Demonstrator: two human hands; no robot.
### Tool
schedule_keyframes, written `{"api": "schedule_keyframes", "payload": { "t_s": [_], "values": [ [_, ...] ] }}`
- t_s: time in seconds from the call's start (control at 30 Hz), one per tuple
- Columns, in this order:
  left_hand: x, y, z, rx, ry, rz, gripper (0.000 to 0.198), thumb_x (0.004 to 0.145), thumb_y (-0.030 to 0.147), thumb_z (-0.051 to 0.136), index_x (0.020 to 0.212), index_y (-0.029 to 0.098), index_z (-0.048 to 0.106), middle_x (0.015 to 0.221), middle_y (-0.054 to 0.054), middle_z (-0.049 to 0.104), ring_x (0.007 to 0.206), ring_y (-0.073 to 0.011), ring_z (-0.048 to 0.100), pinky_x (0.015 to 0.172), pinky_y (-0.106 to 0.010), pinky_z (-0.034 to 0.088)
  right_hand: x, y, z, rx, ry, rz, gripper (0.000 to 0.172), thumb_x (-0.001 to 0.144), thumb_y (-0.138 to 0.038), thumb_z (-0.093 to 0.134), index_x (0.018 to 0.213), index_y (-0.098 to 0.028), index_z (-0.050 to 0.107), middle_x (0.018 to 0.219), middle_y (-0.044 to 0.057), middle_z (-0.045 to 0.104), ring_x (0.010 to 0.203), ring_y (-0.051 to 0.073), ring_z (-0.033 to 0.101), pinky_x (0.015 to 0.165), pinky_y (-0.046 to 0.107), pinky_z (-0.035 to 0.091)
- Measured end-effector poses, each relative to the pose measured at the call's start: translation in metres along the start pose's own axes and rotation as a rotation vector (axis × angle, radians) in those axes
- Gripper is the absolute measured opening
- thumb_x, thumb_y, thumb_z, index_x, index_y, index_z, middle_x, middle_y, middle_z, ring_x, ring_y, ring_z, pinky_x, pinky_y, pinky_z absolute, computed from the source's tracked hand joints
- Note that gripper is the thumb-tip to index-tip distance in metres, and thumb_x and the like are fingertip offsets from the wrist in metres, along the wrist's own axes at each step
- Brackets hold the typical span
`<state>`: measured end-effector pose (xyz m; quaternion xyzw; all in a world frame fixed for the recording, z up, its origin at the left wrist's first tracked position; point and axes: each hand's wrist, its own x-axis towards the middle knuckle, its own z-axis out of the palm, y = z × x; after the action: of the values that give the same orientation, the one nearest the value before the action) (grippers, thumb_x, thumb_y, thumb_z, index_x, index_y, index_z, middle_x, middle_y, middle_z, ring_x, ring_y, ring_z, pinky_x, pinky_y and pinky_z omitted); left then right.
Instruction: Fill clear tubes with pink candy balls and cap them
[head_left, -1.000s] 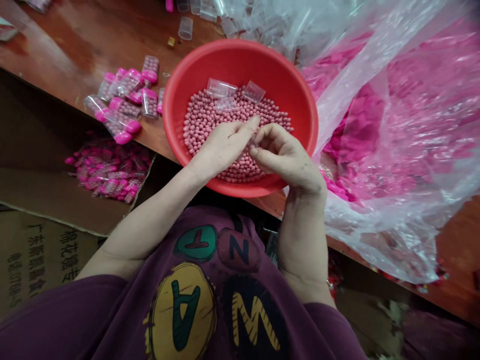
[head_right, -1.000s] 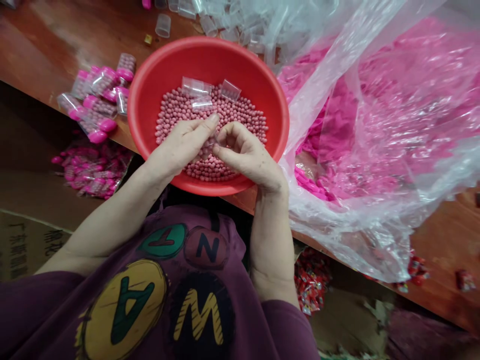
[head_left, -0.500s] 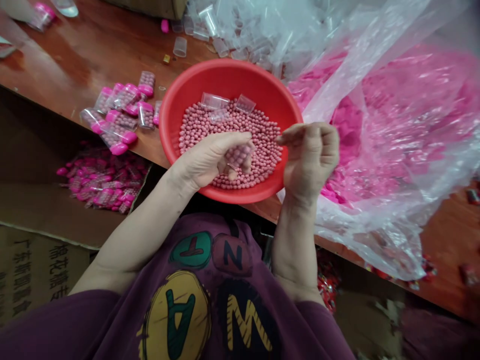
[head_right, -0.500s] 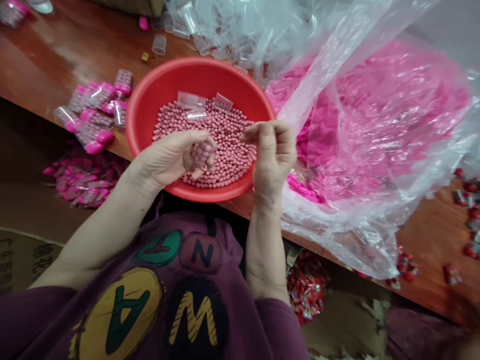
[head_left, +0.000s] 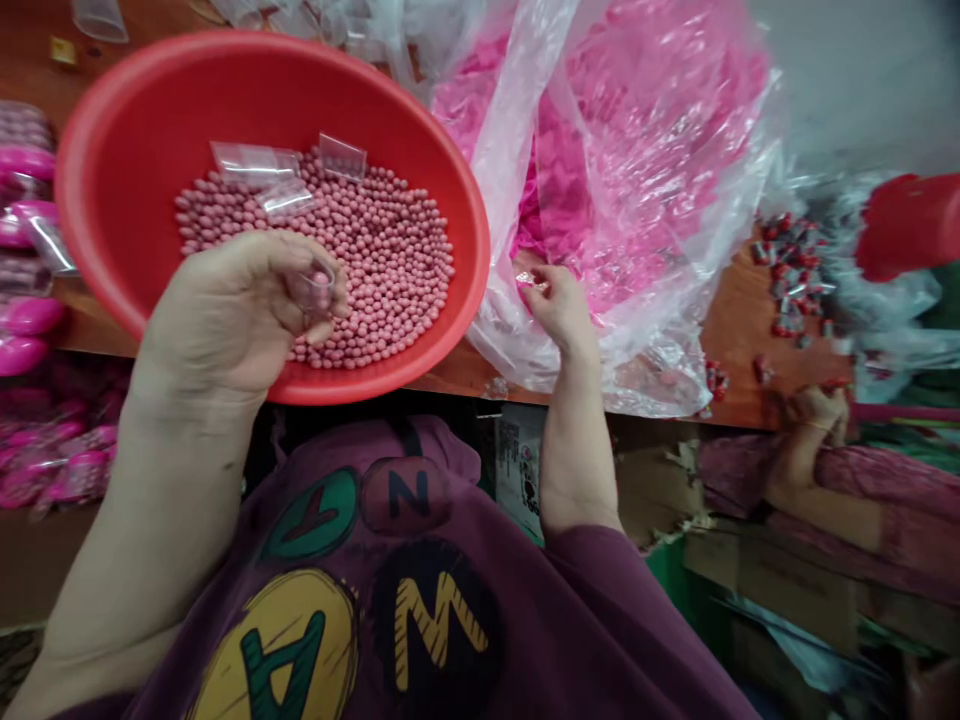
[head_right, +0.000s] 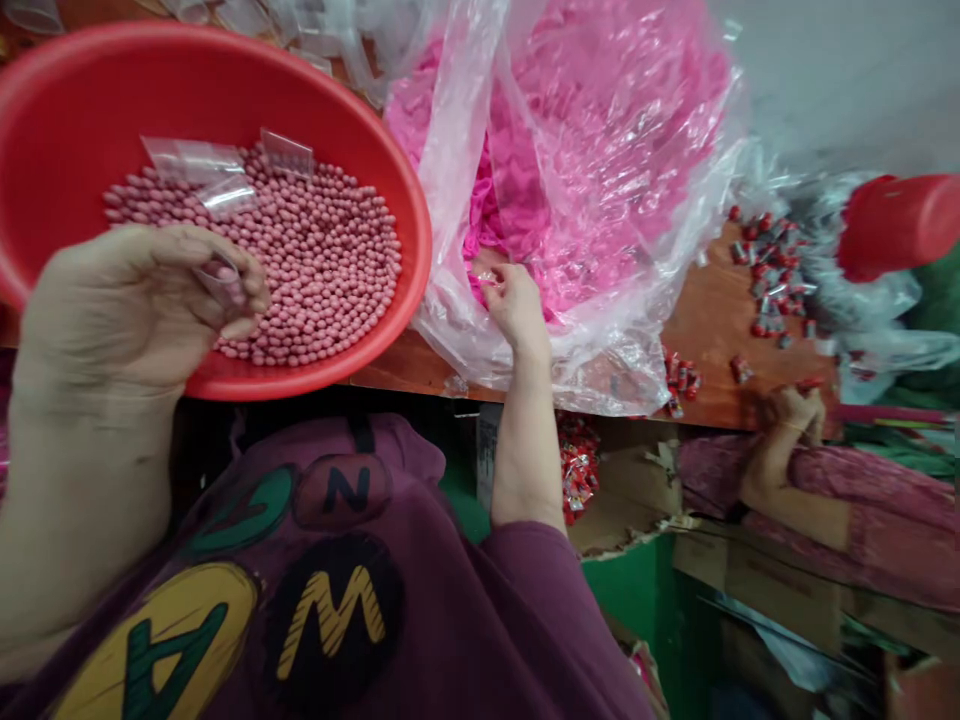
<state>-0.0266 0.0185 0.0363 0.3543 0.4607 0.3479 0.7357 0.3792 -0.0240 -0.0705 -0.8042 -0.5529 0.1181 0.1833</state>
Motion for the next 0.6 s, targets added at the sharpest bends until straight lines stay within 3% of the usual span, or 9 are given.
{"api": "schedule_keyframes", "payload": {
  "t_s": [0.13,0.23,0.33,0.43,0.6],
  "values": [
    [0.004,-0.006,-0.004,-0.015,0.062,-0.013,0.013,0.084,0.03,0.074,0.072,0.03,0.079,0.077,0.0,0.08,0.087,-0.0236,0.07,0.054,-0.032,0.046,0.013,-0.006,0.022,-0.132,-0.042,0.04,0.027,0.102,-0.024,0.063,0.122,-0.017,0.081,0.127,0.021,0.078,0.123,0.035,0.072,0.117,0.054,0.055],
    [0.005,-0.008,-0.005,-0.034,0.093,-0.032,0.012,0.085,0.031,0.075,0.073,0.03,0.078,0.077,-0.001,0.08,0.093,-0.0263,0.072,0.057,-0.035,0.048,0.019,-0.002,0.022,-0.169,-0.04,0.065,0.028,0.105,-0.023,0.057,0.117,-0.016,0.081,0.126,0.022,0.076,0.122,0.036,0.07,0.118,0.055,0.054],
    [0.005,-0.007,-0.004,-0.045,0.107,-0.046,0.012,0.087,0.032,0.077,0.075,0.029,0.076,0.074,-0.002,0.077,0.094,-0.0275,0.073,0.058,-0.035,0.049,0.019,0.003,0.018,-0.178,-0.026,0.058,0.038,0.104,-0.021,0.051,0.129,-0.016,0.08,0.134,0.022,0.075,0.128,0.037,0.067,0.118,0.057,0.053],
    [0.005,-0.007,-0.002,-0.058,0.094,-0.038,0.013,0.089,0.033,0.077,0.077,0.027,0.075,0.074,-0.003,0.075,0.098,-0.0293,0.074,0.059,-0.036,0.049,0.019,0.001,0.019,-0.175,-0.009,0.05,0.041,0.105,-0.029,0.055,0.138,-0.02,0.078,0.141,0.02,0.075,0.134,0.039,0.064,0.119,0.061,0.052],
    [0.006,-0.007,0.003,-0.115,0.083,-0.005,0.022,0.098,0.038,0.075,0.082,0.025,0.073,0.076,-0.003,0.071,0.079,-0.0192,0.066,0.054,-0.03,0.042,0.023,-0.014,0.024,-0.123,0.037,0.089,0.024,0.095,-0.03,0.069,0.115,-0.022,0.08,0.127,0.017,0.078,0.121,0.036,0.068,0.115,0.058,0.053]
  ]
}}
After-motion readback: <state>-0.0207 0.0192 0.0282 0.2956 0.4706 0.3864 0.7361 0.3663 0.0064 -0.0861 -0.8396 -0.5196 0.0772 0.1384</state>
